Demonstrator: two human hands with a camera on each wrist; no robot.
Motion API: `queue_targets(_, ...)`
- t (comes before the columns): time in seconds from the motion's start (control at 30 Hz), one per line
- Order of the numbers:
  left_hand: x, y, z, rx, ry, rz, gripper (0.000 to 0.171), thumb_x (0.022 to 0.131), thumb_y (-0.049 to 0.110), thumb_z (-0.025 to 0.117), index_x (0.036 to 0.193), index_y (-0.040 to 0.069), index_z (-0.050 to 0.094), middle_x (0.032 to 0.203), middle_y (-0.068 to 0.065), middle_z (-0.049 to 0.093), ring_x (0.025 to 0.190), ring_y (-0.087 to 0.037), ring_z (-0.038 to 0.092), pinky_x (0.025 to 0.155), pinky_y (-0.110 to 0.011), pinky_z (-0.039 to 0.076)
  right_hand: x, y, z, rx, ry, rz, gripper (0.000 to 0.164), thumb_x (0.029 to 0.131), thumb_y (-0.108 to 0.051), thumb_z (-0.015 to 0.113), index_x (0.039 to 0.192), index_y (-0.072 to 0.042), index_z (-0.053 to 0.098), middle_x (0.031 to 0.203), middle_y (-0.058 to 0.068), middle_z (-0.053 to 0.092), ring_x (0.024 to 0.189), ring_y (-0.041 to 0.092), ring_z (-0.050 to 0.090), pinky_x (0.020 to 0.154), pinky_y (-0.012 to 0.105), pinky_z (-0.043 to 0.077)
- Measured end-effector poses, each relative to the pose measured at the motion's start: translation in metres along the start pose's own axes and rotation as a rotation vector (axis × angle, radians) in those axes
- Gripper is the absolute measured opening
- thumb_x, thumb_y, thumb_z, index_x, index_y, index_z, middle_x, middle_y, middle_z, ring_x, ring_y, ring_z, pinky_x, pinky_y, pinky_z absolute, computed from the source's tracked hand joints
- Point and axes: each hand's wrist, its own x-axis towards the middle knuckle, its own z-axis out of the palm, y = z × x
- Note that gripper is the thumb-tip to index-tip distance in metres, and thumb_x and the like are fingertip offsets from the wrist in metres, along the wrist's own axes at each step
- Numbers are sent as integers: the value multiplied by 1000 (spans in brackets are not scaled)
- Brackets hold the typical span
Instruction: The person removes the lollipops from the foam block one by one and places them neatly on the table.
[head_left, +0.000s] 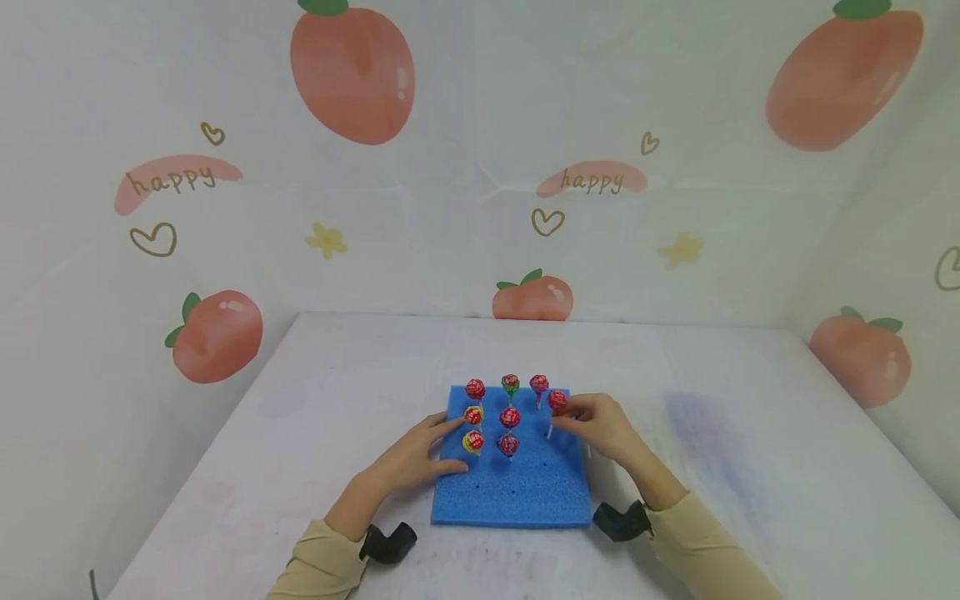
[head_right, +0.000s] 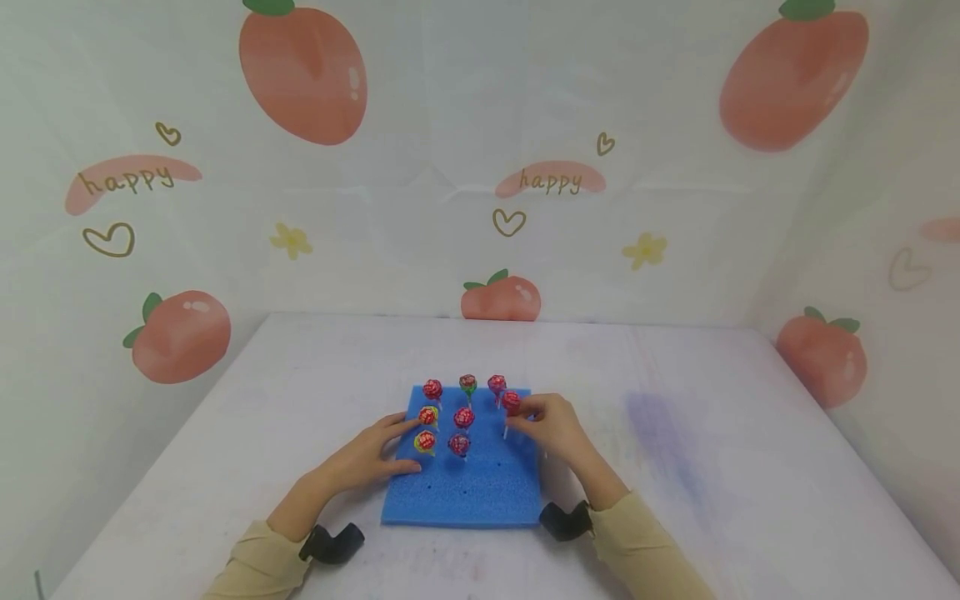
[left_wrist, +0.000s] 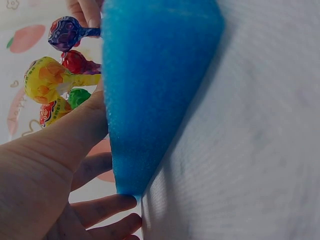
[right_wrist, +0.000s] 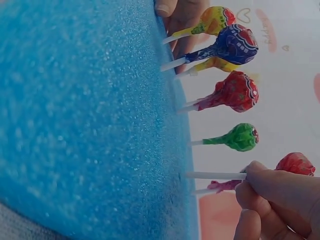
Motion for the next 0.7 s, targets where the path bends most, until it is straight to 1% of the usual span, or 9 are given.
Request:
queue_targets(0.2,0,1,0,-1,-1,-13,69,81,40,69,140,14,43,147,-20,35,136,-41,33,105,-59,35,-1,2,-3,11,-2,-14,16,83,-17,69,91,-3,71,88,11,71,73,14,58,61,24,51)
queue_targets(0.37,0,1,1,2,-1,-18,69,81,40,69,140,15,43,147,-20,35,136,-40,33,105,-59,35,-3,6,-7,-7,15,-51,17,83,-18,70,90,-3,71,86,11,71,76,14,58,62,22,50)
queue_targets(0.47,0,0,1,2,1,-16,69,81,40,69,140,15,44,147,-20,35,136,-40,33,105,-59,35,-3,7,-9,-18,27,-58,16,83,-17,70,89,-3,71,86,11,71,78,15,57,63,22,49)
queue_targets(0.7,0,0,0,1,3,-11,68,82,39,69,140,14,44,147,-20,35,136,-41,33,105,-59,35,-4,10,-11,-28,23,20,18,84,-18,69,92,-3,71,89,11,71,80,17,59,64,24,50)
